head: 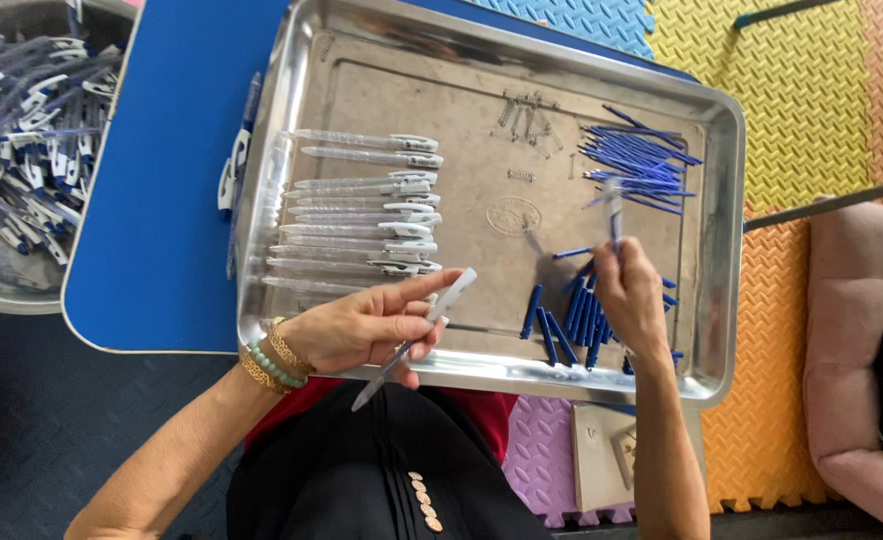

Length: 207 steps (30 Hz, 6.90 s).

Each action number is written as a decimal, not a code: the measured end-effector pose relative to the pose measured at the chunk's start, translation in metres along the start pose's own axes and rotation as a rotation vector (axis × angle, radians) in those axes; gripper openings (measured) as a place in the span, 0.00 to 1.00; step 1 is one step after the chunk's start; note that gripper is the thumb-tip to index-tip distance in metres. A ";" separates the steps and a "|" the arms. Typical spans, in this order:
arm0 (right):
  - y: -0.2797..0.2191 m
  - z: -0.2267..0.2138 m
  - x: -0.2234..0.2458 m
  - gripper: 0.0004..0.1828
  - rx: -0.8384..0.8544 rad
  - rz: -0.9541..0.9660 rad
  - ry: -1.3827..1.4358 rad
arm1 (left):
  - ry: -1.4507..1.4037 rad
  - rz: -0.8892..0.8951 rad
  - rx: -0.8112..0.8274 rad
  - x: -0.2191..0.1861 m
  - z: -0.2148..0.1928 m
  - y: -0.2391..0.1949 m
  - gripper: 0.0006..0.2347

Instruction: The person assembles ballpoint pens by hand, inserting blue ink refills into clear plastic pen barrels and attaching white caps while working at a blue table.

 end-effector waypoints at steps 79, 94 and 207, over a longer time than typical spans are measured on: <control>0.020 -0.030 0.075 0.15 0.007 -0.255 0.097 | 1.876 -0.320 -1.108 -0.207 -0.187 -0.099 0.21; -0.071 0.104 0.160 0.32 0.511 -0.032 1.012 | 1.167 0.887 -0.608 -0.123 0.036 -0.086 0.06; 0.032 -0.022 0.042 0.15 -0.137 0.150 0.899 | 0.283 0.058 -0.341 0.036 -0.010 -0.003 0.25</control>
Point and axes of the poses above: each hand's wrist, its own y-axis towards the middle knuckle, its own z-axis out of the palm, x = y × z, the point moved 6 cm from there along y, towards the middle knuckle, and after that the axes turned 5 degrees about -y, right-handed, at the moved point
